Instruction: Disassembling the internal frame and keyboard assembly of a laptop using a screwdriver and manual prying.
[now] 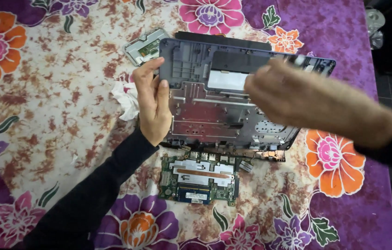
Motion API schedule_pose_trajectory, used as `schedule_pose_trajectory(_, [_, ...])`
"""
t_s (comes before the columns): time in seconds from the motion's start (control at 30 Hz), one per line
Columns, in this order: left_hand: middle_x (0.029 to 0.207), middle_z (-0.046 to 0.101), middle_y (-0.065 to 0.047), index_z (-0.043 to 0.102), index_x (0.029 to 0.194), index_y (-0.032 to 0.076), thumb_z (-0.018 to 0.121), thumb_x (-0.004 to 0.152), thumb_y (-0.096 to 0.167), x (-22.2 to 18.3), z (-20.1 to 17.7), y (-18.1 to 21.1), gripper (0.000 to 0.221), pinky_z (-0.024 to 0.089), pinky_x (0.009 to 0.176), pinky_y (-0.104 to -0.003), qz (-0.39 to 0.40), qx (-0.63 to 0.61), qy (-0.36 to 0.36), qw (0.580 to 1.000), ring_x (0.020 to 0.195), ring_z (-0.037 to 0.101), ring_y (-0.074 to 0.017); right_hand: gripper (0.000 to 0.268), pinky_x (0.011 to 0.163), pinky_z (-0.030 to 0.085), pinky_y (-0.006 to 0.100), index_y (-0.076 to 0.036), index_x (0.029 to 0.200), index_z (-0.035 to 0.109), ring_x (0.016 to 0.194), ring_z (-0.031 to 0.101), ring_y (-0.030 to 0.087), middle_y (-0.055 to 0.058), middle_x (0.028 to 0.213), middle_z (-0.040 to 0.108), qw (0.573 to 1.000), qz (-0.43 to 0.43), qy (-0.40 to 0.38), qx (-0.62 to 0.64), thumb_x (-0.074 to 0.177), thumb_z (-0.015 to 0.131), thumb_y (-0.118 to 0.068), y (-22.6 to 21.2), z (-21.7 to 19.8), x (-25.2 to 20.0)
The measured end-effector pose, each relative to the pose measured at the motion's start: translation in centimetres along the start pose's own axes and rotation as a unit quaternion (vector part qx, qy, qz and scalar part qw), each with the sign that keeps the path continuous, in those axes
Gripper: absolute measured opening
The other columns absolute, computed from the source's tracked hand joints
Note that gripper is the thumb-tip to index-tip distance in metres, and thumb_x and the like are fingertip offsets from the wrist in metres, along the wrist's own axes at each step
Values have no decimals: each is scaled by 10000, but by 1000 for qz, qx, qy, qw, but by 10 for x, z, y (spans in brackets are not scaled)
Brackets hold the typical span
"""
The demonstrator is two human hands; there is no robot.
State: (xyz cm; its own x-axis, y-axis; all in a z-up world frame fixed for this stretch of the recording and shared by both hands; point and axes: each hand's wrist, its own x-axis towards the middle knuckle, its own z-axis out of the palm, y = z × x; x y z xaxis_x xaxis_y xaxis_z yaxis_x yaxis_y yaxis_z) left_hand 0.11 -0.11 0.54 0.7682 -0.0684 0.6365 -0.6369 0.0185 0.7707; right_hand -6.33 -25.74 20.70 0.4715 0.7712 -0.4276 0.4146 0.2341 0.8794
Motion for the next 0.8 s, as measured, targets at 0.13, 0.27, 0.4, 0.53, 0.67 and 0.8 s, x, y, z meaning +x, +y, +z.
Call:
schedule_pose_trajectory(0.13, [1507,467,-76,417,1469,129,415,1204,223,1,0,4,281,474,1156,-338,-14,-22,12,1000,1424,491,-201,285,974,458,339,-238,1041,636,985,574,117,-48,1088,581,994,53,8,100,857,835,-149,6,36,-9])
schedule_pose_trajectory(0.27, [1510,484,-113,428,1475,111,395,1206,264,4,-1,5,311,445,1230,-388,-9,-46,14,999,1434,510,-253,420,1043,414,427,-167,1264,648,1067,645,209,34,1220,656,897,150,152,388,865,728,-62,-7,76,-7])
schedule_pose_trajectory(0.4, [1501,510,-130,462,1456,79,352,1210,334,6,-2,3,372,382,1327,-429,-15,-69,29,997,1470,490,-275,300,912,389,403,-215,1245,677,1074,535,276,-6,1240,652,869,185,137,437,947,659,-252,-25,100,-3])
schedule_pose_trajectory(0.53, [1495,521,-118,467,1464,86,308,1214,403,6,-2,-2,434,397,1316,-430,-5,-61,30,998,1463,501,-266,249,885,381,393,-225,1274,657,989,537,251,-9,1210,632,881,194,152,404,1030,620,-191,-27,87,-2])
schedule_pose_trajectory(0.67, [1488,540,-104,495,1450,91,264,1214,424,8,-4,-1,469,390,1330,-415,-14,-72,22,997,1474,502,-253,226,789,460,347,-137,1029,658,880,472,179,-5,945,521,987,86,73,118,975,785,42,-19,41,3])
schedule_pose_trajectory(0.8, [1462,576,-76,540,1417,125,256,1218,418,8,-5,2,454,393,1316,-418,-18,-69,12,997,1461,518,-240,197,863,459,397,-87,887,609,935,455,216,51,936,468,999,34,23,29,963,677,82,-21,6,4])
